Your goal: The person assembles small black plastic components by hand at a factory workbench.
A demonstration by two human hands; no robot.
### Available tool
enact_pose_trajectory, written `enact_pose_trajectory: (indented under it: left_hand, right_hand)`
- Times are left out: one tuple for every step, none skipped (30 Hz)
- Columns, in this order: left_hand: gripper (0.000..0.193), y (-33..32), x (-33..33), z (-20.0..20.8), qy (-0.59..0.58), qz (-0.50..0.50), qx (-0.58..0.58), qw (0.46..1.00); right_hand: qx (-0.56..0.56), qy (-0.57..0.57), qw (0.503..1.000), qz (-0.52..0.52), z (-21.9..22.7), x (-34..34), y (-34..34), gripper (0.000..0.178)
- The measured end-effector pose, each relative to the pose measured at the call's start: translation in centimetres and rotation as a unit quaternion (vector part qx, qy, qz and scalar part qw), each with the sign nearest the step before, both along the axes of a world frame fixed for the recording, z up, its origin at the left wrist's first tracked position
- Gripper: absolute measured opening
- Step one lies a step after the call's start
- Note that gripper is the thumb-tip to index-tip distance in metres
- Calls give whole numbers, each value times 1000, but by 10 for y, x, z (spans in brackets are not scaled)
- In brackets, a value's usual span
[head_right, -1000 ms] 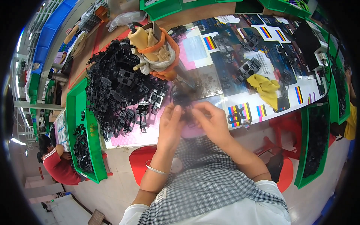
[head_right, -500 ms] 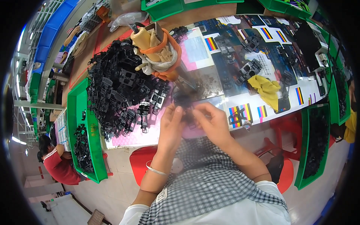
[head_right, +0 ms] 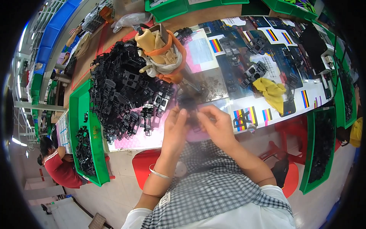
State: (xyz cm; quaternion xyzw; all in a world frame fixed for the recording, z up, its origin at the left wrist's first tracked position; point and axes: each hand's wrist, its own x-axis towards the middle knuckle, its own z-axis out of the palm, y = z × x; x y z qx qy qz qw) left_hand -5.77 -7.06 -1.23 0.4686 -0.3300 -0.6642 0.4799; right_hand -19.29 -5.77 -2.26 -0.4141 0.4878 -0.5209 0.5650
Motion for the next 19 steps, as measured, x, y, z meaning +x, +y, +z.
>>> enact_pose_trajectory:
  left_hand:
    - [33, -1, 0, -1, 0, 1, 1, 1000]
    - [34, -1, 1, -1, 1, 3, 3, 1000]
    - [34, 0, 1, -1, 0, 3, 3, 1000]
    - [34, 0, 1, -2, 0, 1, 1, 1000]
    - [35, 0, 1, -2, 0, -1, 0, 1000]
    - [35, 0, 1, -3, 0, -2, 0, 1000]
    - [35, 1, 2, -4, 1, -3, -1, 1000]
    - [36, 1, 2, -4, 2, -4, -2, 1000]
    - [36, 0, 2, -3, 2, -4, -3, 1000]
    - [35, 0, 1, -2, 3, -3, 0, 1000]
    - [35, -1, 1, -2, 4, -3, 3, 1000]
    - [35, 0, 1, -1, 4, -3, 3, 1000]
    - [35, 1, 1, -1, 2, -2, 3, 1000]
    - [35, 1, 1, -1, 0, -1, 2, 1000]
    - [35, 0, 1, -2, 0, -2, 2, 1000]
    - [35, -1, 1, -2, -1, -2, 2, 1000]
    - [35, -2, 2, -2, -2, -2, 2, 1000]
    - [35, -1, 2, -2, 0, -4, 3, 1000]
    - [35, -1, 2, -2, 2, -7, 3, 1000]
  right_hand:
    - [-1, 1, 1000, -2, 0, 0, 0, 12]
    - [-1, 1, 1000, -2, 1, 1, 0, 12]
    - [0, -8, 1000, -2, 1, 1, 1, 12]
    - [2, -17, 1000, -3, 1, 1, 0, 12]
    - [2, -17, 1000, -3, 1, 1, 0, 12]
    - [1, -12, 1000, -1, 1, 0, 1, 12]
    - [0, -7, 1000, 1, 2, 0, 1, 12]
    - [0, -7, 1000, 1, 1, 0, 1, 12]
    - [2, -13, 1000, -1, 1, 0, 0, 11]
    - [5, -20, 1000, -3, 0, 0, 0, 11]
    - [5, -20, 1000, -3, 1, 0, 0, 11]
    - [3, -14, 1000, -1, 1, 0, 1, 11]
    - [1, -8, 1000, 1, 2, 0, 1, 11]
    - [1, -8, 1000, 1, 2, 0, 0, 11]
    - [2, -12, 1000, 0, 1, 0, 0, 11]
    - [4, -16, 1000, -1, 1, 0, 0, 11]
    - [5, -16, 1000, 0, 1, 0, 0, 11]
    - [3, -13, 1000, 1, 2, 0, 0, 11]
    - [2, -11, 1000, 2, 3, 0, 0, 11]
